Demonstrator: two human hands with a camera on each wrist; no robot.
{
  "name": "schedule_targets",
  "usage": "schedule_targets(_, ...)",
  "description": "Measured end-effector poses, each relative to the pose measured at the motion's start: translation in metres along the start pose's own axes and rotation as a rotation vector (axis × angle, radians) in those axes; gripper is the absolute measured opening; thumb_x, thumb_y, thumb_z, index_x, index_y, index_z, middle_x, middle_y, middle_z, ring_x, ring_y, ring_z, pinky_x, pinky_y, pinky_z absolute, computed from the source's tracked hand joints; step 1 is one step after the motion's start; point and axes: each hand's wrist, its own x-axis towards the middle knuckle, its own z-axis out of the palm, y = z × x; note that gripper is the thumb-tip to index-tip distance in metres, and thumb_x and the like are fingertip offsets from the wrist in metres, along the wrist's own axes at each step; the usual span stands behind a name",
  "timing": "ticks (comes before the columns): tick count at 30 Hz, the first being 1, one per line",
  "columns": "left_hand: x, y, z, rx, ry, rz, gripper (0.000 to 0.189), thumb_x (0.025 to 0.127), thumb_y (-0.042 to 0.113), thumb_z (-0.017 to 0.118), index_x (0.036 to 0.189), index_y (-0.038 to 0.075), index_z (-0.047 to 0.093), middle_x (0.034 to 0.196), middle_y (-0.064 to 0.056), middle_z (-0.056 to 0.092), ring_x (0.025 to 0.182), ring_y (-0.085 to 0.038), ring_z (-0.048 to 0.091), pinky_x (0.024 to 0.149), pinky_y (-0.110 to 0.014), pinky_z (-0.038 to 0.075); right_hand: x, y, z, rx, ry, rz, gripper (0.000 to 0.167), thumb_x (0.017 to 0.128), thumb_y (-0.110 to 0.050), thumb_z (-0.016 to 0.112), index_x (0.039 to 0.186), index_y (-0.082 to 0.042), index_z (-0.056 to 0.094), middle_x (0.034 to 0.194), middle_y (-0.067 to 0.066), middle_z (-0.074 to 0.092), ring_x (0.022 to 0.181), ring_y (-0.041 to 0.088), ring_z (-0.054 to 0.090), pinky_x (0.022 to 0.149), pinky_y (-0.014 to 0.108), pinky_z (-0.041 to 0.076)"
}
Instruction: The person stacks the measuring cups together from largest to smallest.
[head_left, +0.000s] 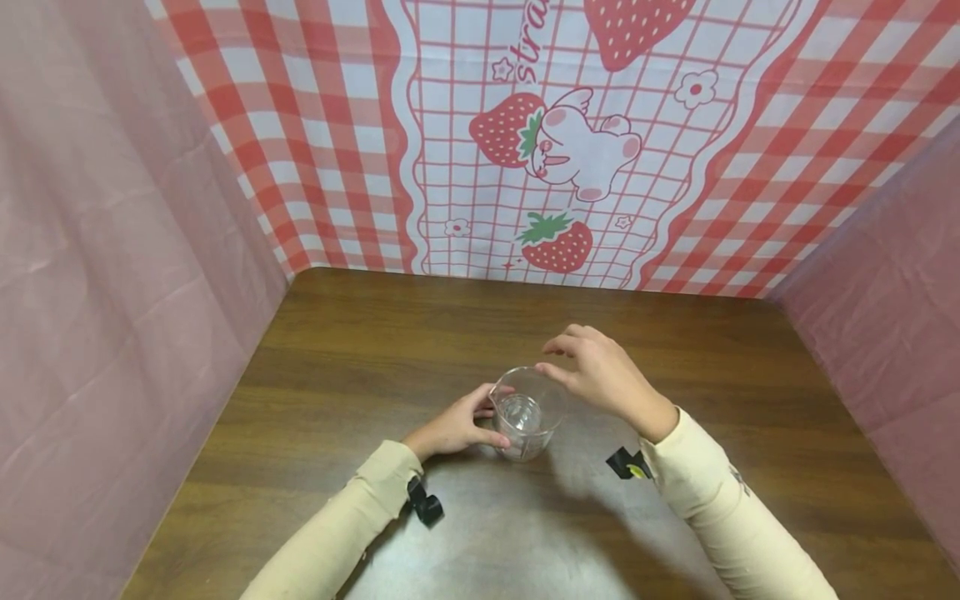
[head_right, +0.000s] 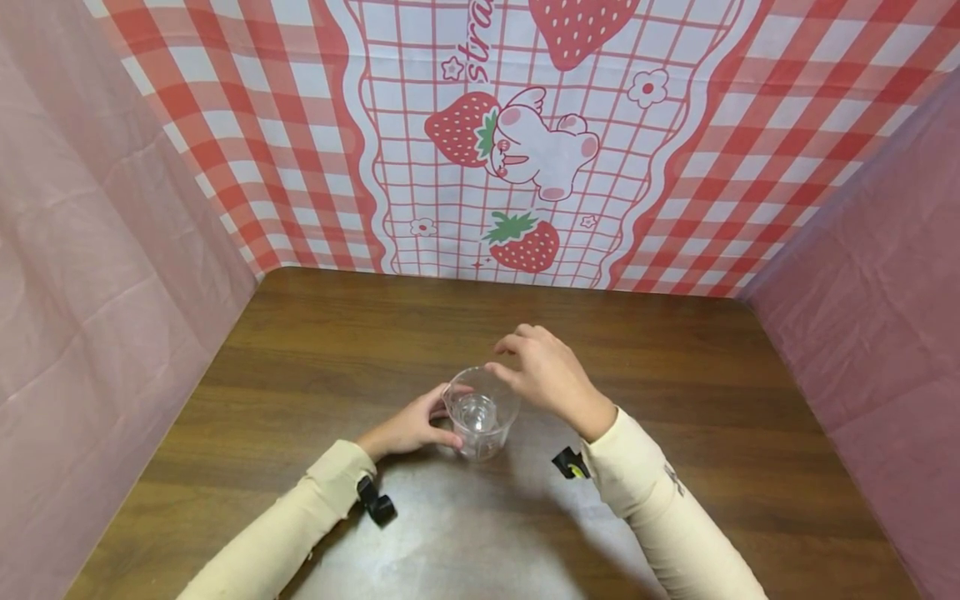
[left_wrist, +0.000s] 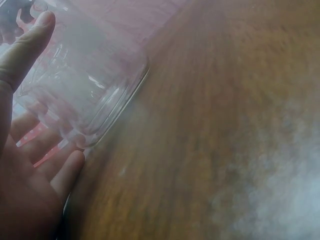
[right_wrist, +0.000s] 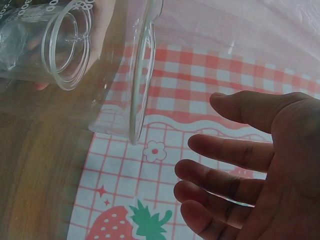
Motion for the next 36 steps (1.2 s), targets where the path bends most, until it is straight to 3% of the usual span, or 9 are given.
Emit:
schedule_targets(5,0.0,0.002,0.0,-0.016,-0.001,-0.016,0.076,0.079,0.013,0.08,0.143,0.002,0.039,0.15,-0.017,0.042,0.131,-0.035,0.05,0.113,-0.042,0.042,0.0,0.001,0.001,0.003,0.001,0.007,0.027,0.085,-0.032,0.074,0.098,-0.008,0.074,0.093,0.006,0.068,0.089,0.023,0.062,0.077,0.041,0.054)
schedule_targets(25,0.001,0.0,0.001,-0.01,0.007,-0.016,0.076,0.079,0.011,0.08,0.142,0.001,0.039,0.15,-0.017,0.043,0.131,-0.035,0.05,0.113,-0.042,0.042,-0.002,0.013,0.001,0.041,0.029,0.07,0.029,0.085,-0.031,0.074,0.102,-0.008,0.073,0.099,0.011,0.068,0.097,0.028,0.062,0.083,0.046,0.052)
schedule_targets(36,0.001,0.007,-0.001,-0.005,-0.014,-0.045,0.082,0.077,0.013,0.081,0.145,0.003,0.035,0.152,-0.015,0.04,0.134,-0.033,0.047,0.114,-0.041,0.04,-0.004,0.019,0.003,0.037,0.025,0.096,0.034,0.085,-0.032,0.074,0.106,-0.005,0.072,0.101,0.013,0.067,0.098,0.031,0.061,0.085,0.048,0.052)
